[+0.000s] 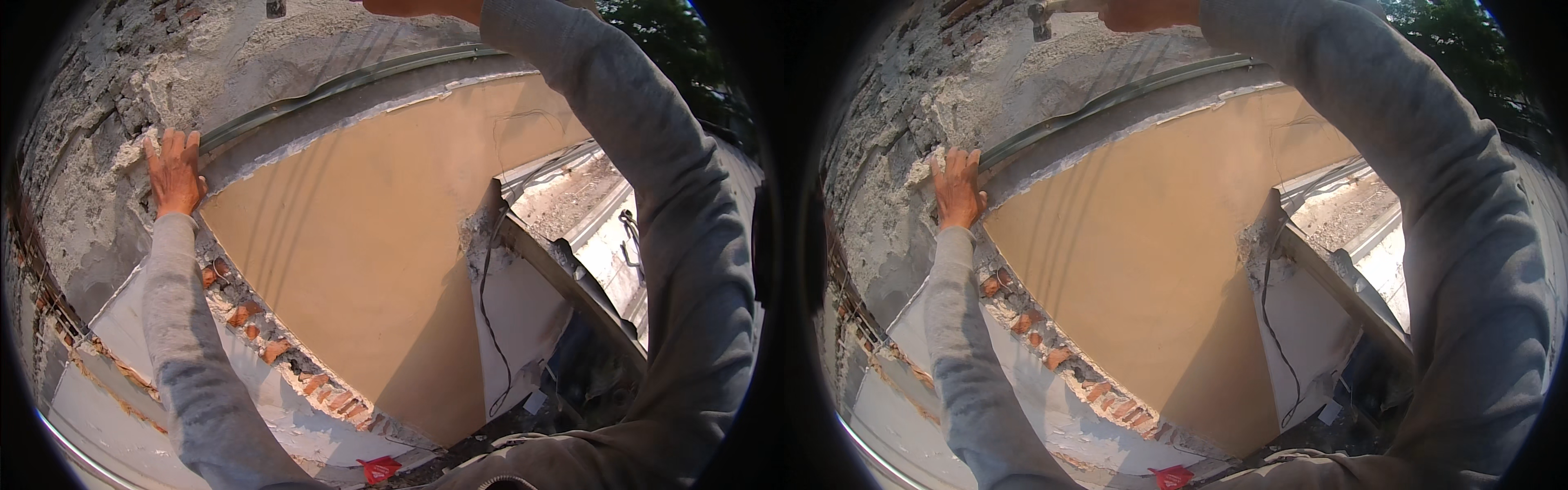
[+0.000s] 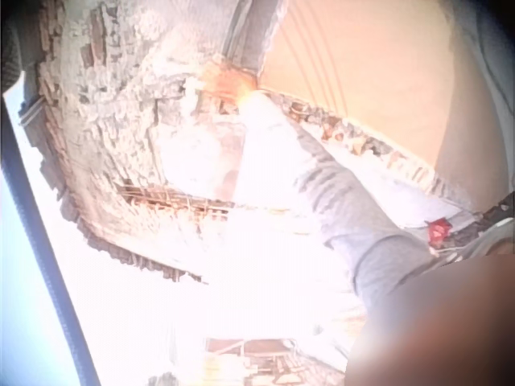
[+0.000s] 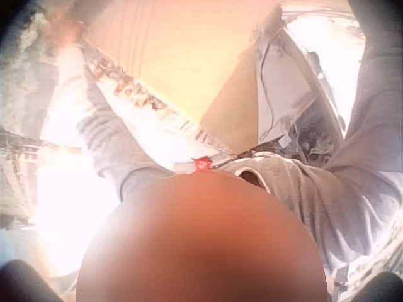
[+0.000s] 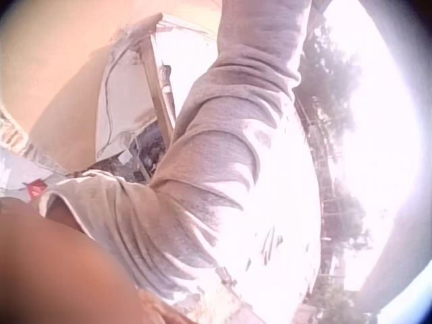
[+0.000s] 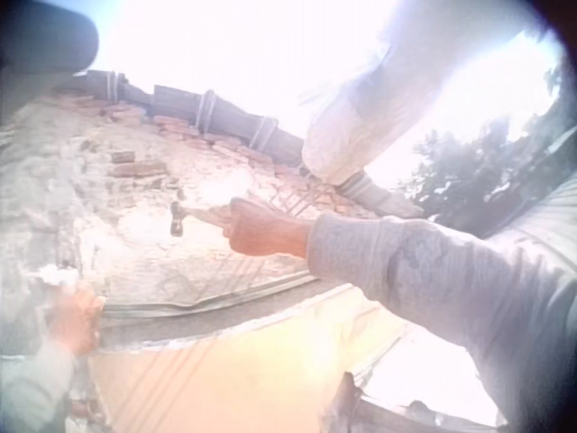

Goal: The person works on a damaged corrugated metal roof, using a hammer and pry bar to remove broken pieces and adjust the roofing material. They also handle a wire and a long metal strip, positioning them along the roof edge.

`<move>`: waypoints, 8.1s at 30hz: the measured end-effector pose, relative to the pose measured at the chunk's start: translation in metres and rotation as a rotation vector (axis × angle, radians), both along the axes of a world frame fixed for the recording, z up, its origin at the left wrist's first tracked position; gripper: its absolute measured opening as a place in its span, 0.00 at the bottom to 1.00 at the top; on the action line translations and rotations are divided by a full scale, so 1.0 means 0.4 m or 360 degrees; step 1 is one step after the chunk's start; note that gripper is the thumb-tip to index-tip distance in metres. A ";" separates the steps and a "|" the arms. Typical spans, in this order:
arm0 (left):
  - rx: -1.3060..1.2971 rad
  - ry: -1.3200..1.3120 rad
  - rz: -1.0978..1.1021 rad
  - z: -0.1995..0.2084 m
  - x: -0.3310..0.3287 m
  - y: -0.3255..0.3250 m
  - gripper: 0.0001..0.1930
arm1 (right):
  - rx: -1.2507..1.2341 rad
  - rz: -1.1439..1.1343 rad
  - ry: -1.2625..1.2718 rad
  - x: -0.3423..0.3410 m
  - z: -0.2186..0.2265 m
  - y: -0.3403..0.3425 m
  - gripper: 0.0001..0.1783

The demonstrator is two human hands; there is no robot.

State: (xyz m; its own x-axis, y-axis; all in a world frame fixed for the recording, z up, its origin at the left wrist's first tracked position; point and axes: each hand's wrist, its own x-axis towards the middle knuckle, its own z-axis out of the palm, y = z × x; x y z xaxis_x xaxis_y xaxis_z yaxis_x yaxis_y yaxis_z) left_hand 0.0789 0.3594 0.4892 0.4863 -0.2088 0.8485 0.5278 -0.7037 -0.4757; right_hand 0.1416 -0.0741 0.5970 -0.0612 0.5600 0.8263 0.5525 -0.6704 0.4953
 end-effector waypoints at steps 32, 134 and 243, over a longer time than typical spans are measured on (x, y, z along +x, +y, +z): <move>-0.0123 0.0165 -0.0015 -0.011 0.011 -0.169 0.69 | 0.0288 -0.0184 0.0351 -0.036 -0.109 0.064 0.30; -0.1377 0.0837 -0.1176 -0.807 -0.109 -0.661 0.11 | -0.0168 -0.1634 0.0446 0.009 -0.224 -0.240 0.29; -0.0880 0.0696 -0.0944 -0.593 0.192 -0.476 0.18 | 0.0365 -0.0636 -0.0291 0.021 -0.207 -0.272 0.12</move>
